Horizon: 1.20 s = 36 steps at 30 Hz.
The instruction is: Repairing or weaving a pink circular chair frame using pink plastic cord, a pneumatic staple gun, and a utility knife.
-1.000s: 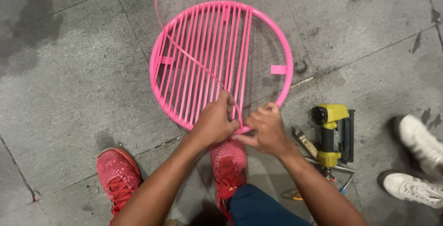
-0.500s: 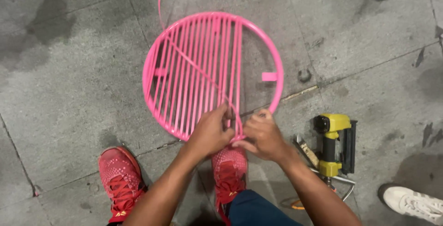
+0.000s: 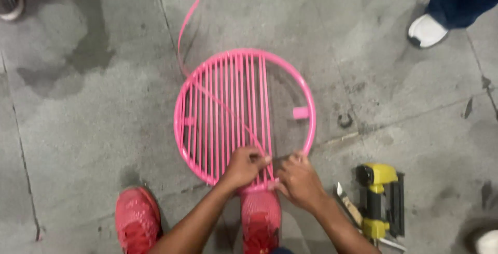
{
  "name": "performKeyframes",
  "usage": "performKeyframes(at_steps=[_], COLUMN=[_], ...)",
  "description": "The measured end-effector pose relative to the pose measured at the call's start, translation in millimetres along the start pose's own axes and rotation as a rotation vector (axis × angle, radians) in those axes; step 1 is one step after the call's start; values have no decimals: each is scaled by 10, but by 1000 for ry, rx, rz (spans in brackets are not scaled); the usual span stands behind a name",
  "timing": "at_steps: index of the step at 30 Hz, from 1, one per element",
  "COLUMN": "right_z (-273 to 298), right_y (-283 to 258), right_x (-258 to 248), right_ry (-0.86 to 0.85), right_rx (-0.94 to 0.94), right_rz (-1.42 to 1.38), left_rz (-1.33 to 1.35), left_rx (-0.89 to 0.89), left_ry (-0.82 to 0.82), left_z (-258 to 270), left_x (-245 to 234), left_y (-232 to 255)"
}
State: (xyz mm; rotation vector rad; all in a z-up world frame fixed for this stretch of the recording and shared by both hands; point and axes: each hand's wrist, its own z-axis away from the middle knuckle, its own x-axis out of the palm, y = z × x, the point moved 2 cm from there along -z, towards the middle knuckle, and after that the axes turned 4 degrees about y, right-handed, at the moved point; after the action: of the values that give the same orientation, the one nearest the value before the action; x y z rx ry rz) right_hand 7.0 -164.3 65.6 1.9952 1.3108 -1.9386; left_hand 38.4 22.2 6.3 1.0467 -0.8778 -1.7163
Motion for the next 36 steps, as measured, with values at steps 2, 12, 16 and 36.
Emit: performKeyframes(at_steps=[2,12,16,36], right_z=[77,647,931,289], right_y=[91,126,268,340], right_x=[96,492,876,208], right_ry=[-61,-123,16,144], right_rx=[6,-79,-283,-31], right_rz=[-47,-185,-117,32], left_rz=[133,-396,-379,-398], left_rx=[-54,641,484,748], left_ry=[-148,-51,-325,-43], left_z=[-164,-2613,-2938,-1928], left_x=[-1,-487,-169,-633], left_y=[-111,451,398,2377])
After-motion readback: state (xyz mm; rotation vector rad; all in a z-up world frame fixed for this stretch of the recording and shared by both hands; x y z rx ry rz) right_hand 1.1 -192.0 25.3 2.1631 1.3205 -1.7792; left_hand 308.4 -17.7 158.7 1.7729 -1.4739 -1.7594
